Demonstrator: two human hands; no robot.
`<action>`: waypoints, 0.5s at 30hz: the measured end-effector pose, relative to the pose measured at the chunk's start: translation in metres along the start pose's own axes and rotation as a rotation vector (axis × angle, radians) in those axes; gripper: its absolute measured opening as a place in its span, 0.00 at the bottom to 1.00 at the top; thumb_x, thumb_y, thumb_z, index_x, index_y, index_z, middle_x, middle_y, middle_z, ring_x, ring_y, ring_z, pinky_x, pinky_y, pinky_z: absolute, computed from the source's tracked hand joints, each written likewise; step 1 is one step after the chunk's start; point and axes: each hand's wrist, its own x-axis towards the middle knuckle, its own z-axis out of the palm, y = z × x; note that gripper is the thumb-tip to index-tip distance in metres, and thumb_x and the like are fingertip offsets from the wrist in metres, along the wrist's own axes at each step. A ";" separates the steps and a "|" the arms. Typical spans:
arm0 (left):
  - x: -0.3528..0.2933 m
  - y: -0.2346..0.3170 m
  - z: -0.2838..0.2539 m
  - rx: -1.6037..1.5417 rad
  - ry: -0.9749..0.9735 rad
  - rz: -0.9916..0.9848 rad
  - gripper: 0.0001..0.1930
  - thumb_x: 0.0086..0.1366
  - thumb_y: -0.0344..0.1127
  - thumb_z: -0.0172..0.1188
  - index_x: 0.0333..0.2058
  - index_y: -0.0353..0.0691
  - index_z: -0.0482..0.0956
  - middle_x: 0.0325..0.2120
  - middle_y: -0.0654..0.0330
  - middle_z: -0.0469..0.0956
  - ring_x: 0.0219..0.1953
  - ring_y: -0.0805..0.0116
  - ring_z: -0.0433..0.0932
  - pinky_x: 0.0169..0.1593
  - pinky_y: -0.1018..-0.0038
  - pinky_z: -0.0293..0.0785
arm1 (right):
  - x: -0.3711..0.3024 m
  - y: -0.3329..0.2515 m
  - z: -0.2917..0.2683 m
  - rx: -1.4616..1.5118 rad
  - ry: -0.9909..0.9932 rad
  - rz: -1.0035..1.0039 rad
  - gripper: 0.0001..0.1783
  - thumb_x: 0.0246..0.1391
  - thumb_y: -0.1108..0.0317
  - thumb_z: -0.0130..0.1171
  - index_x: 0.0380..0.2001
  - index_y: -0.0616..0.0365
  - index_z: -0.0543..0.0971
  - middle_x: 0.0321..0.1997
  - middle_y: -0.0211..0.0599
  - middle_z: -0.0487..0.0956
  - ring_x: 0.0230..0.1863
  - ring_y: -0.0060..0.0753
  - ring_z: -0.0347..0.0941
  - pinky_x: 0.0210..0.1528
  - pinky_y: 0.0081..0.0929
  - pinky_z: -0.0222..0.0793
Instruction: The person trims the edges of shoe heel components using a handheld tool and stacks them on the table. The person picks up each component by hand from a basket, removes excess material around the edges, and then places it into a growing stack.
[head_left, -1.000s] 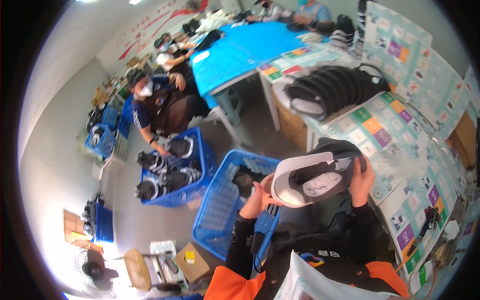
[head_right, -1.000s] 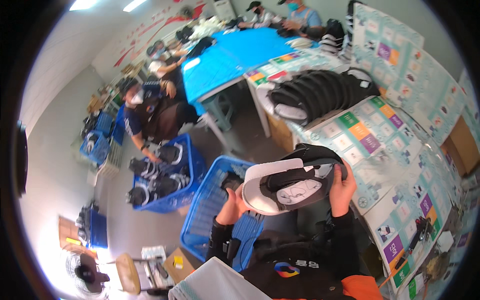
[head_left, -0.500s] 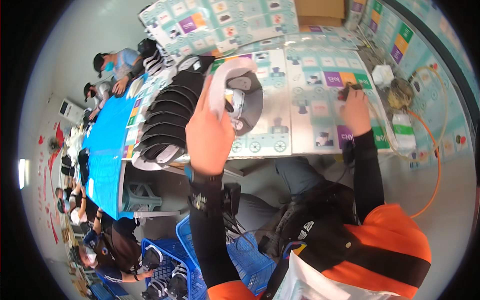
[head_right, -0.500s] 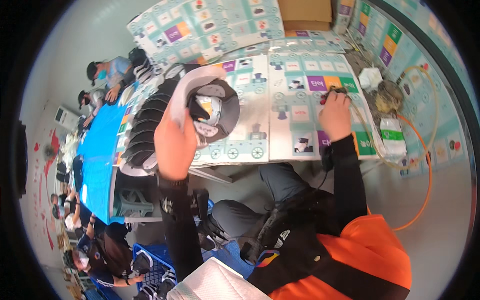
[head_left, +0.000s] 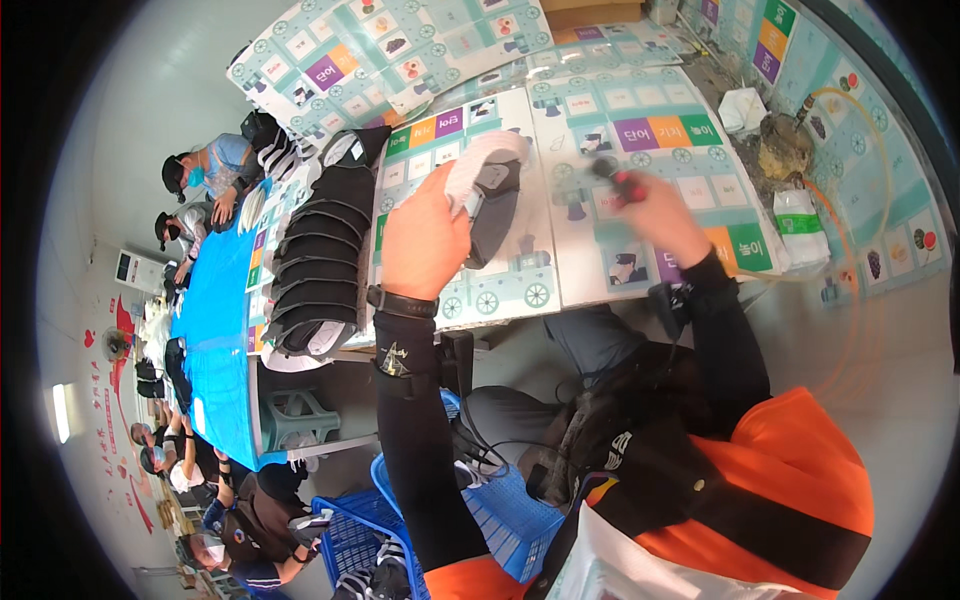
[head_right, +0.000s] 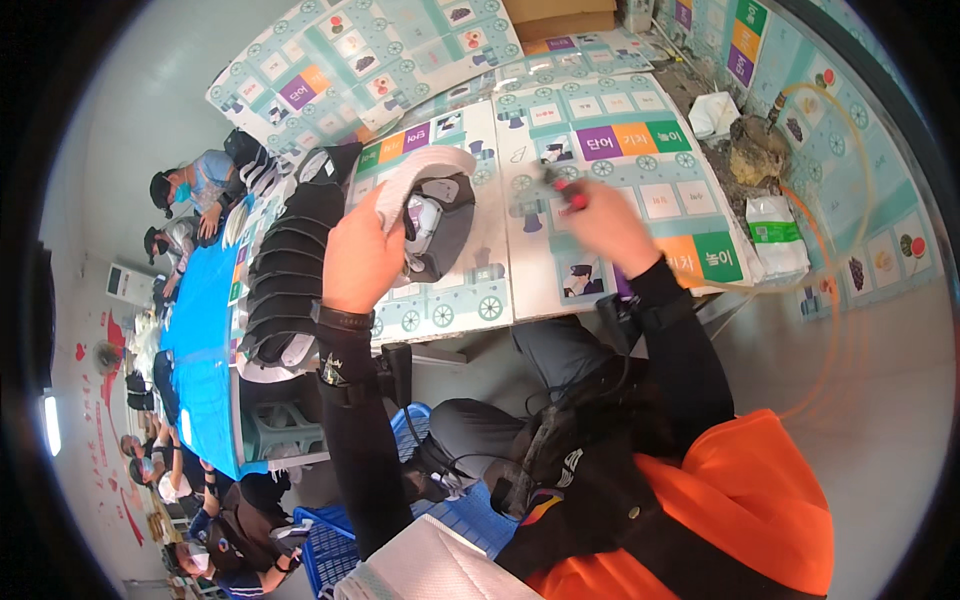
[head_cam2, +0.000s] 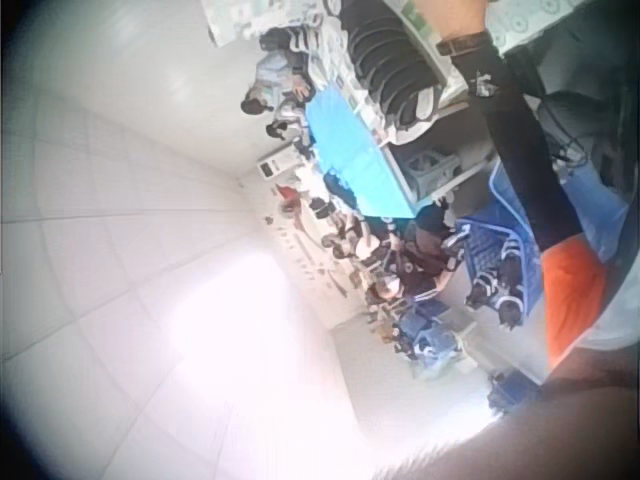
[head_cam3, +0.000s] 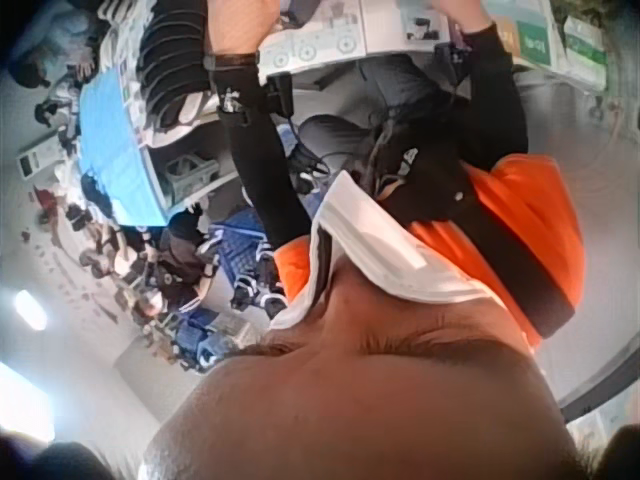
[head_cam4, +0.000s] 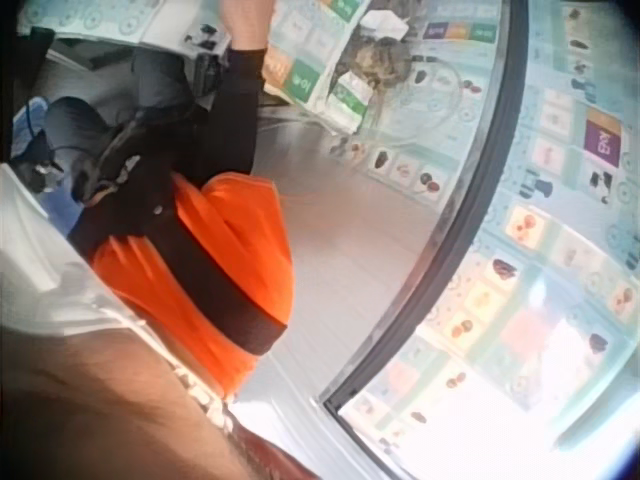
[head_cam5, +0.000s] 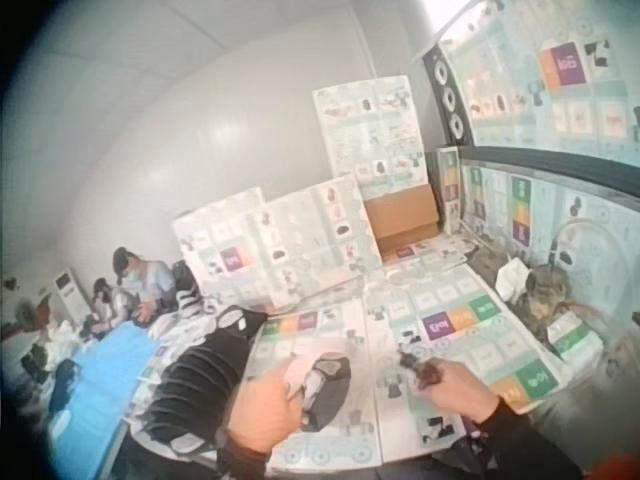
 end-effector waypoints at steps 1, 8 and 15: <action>0.002 -0.005 0.001 -0.019 0.031 -0.004 0.26 0.62 0.29 0.61 0.61 0.40 0.77 0.52 0.50 0.83 0.44 0.42 0.84 0.48 0.52 0.81 | -0.011 -0.022 0.005 0.283 -0.260 0.156 0.20 0.52 0.71 0.62 0.48 0.66 0.81 0.33 0.48 0.85 0.31 0.41 0.83 0.32 0.39 0.78; 0.005 0.017 0.004 -0.011 0.054 0.029 0.25 0.62 0.30 0.62 0.60 0.43 0.78 0.51 0.51 0.84 0.45 0.43 0.84 0.47 0.55 0.82 | -0.017 -0.059 0.045 0.108 -0.416 0.174 0.12 0.52 0.70 0.53 0.30 0.69 0.80 0.29 0.61 0.82 0.36 0.56 0.84 0.34 0.48 0.78; -0.001 0.025 0.001 -0.070 0.068 0.021 0.23 0.68 0.36 0.63 0.61 0.41 0.79 0.47 0.43 0.84 0.47 0.38 0.83 0.50 0.52 0.80 | -0.028 -0.060 0.049 0.019 -0.297 0.003 0.12 0.49 0.70 0.52 0.31 0.67 0.81 0.36 0.66 0.81 0.42 0.75 0.75 0.46 0.61 0.71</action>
